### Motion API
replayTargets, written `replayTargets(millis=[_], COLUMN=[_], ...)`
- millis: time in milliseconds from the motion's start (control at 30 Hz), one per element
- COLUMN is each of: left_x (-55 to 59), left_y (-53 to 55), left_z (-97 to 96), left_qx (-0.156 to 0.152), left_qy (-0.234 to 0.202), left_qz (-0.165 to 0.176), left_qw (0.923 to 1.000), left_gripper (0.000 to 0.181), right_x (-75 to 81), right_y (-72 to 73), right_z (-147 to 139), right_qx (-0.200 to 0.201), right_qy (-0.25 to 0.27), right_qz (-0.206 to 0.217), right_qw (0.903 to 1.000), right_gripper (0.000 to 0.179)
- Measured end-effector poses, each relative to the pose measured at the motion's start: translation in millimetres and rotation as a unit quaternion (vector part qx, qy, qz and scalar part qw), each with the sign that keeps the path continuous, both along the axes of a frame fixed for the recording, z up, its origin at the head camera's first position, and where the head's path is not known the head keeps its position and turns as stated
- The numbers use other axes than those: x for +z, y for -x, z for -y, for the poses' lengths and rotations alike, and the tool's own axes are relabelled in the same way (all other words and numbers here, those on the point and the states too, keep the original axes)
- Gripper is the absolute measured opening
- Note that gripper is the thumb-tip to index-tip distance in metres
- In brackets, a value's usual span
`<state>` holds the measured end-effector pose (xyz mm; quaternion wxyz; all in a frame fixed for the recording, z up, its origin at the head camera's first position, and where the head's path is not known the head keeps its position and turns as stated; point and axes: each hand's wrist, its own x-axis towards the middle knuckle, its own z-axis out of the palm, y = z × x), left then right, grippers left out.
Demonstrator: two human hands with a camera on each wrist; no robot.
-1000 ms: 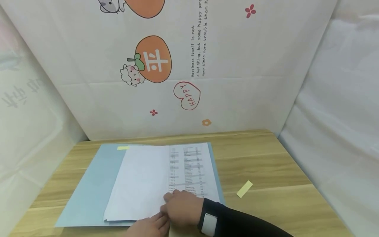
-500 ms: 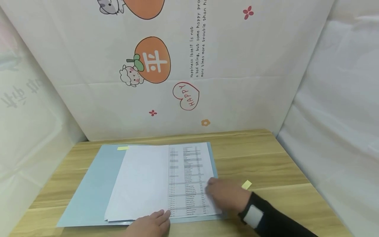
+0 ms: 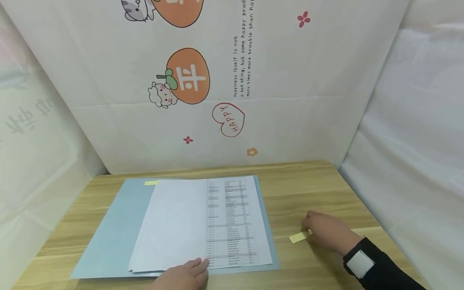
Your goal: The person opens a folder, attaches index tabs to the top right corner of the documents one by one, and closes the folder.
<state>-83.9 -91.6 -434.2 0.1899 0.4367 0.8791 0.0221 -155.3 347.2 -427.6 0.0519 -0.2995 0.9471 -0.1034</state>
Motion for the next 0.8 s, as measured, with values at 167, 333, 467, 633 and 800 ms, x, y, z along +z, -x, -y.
replayTargets(millis=[167, 333, 467, 633, 800], left_x=[-0.3, -0.6, -0.8, 0.0, 3.5], left_y=[1.1, -0.1, -1.5, -1.8, -1.5], left_z=[0.4, 3.4, 4.7, 2.3, -1.7], left_qx=[0.006, 0.014, 0.028, 0.029, 0.037], left_qy=[0.002, -0.004, -0.009, -0.009, -0.003], left_qz=[0.013, 0.012, 0.014, 0.021, 0.032], left_qw=[0.9999, 0.9998, 0.9995, 0.9993, 0.9988], left_gripper=[0.072, 0.074, 0.075, 0.075, 0.075], right_x=[-0.9, -1.1, -5.2, -11.3, -6.1], right_y=[-5.4, -3.0, 4.0, 6.9, 1.5], right_z=[3, 9, 8, 1, 0], right_qx=[-0.022, -0.077, -0.102, -0.107, -0.144], right_qy=[-0.008, -0.005, -0.004, 0.006, 0.034], right_qz=[-0.014, -0.008, 0.001, 0.008, 0.044], right_qw=[0.9996, 0.997, 0.9948, 0.9942, 0.988], right_gripper=[0.023, 0.022, 0.019, 0.015, 0.013])
